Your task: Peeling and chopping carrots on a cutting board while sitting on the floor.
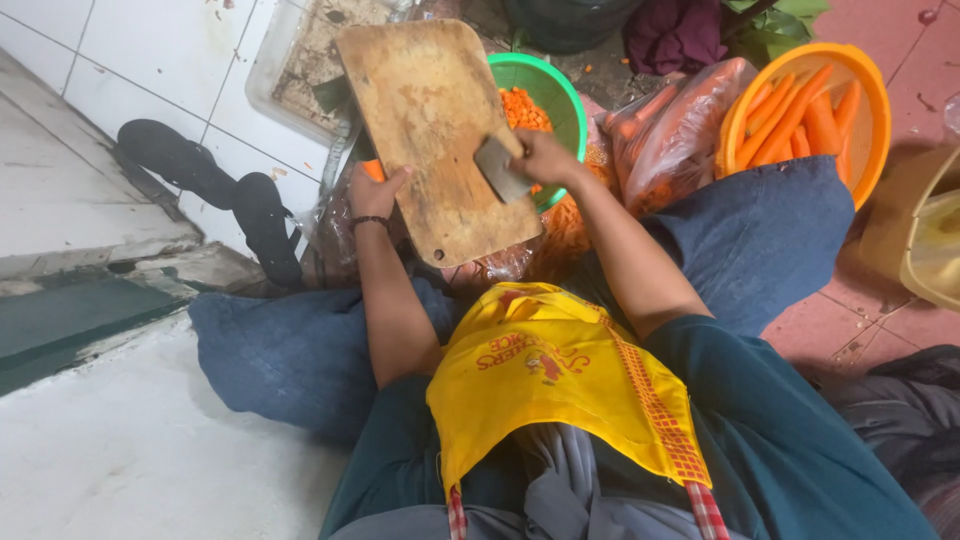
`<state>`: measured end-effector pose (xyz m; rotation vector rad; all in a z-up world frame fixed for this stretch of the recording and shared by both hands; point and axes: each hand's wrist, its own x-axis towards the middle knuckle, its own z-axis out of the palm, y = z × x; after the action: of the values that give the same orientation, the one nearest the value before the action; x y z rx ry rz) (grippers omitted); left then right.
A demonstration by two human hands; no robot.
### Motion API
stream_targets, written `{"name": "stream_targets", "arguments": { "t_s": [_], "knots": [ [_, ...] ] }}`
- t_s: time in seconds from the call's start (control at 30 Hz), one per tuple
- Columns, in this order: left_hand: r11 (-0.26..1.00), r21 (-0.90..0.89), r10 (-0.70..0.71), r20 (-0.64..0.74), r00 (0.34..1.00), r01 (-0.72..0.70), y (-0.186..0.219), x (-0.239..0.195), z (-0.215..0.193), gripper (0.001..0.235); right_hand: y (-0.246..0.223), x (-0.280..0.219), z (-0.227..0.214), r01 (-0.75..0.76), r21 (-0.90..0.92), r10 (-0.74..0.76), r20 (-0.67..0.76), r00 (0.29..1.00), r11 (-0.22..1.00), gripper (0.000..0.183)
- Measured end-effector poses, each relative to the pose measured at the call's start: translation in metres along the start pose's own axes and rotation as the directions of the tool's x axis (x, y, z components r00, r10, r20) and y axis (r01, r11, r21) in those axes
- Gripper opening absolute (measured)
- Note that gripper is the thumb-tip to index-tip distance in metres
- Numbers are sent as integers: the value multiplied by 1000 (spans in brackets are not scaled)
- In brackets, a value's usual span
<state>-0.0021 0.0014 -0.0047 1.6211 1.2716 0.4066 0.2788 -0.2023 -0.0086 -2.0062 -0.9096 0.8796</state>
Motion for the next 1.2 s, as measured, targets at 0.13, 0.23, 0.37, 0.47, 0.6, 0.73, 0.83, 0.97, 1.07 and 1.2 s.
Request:
{"name": "stream_targets", "arguments": {
  "t_s": [0.13,0.23,0.37,0.47,0.6,0.73,0.83,0.97,1.07,1.2],
  "knots": [
    [993,121,14,-4,1000,-13,-17,5,-4,61,18,3,0,-44,-222,48,14,999,974,34],
    [975,224,4,-10,1000,-1,-58,22,2,73,3,0,2,-75,-194,70,-30,997,978,32],
    [959,280,-54,23,998,45,-101,41,14,91,1,16,9,174,-9,-174,10,985,985,20],
    [980,189,-80,66,995,66,-97,34,16,108,13,54,-24,-29,319,174,-438,882,947,10],
    [948,241,205,32,978,-206,-138,47,37,118,186,135,-69,-142,-11,87,-741,666,990,7],
    [971,157,-220,285,933,181,-74,31,33,67,236,168,-79,-341,-138,156,-692,705,930,19],
    [938,90,-342,412,845,336,-48,27,27,53,250,192,-70,-429,-180,230,-632,740,885,27],
    [937,310,-292,451,843,160,-100,50,26,42,287,221,-43,-489,-248,282,-572,771,836,30],
    [896,32,-400,494,772,444,-112,59,31,36,298,219,-33,-523,-288,284,-586,759,802,25],
    [752,-303,-419,464,780,585,-90,55,48,36,227,199,-49,-589,-300,346,-581,737,750,26]
  ]
}}
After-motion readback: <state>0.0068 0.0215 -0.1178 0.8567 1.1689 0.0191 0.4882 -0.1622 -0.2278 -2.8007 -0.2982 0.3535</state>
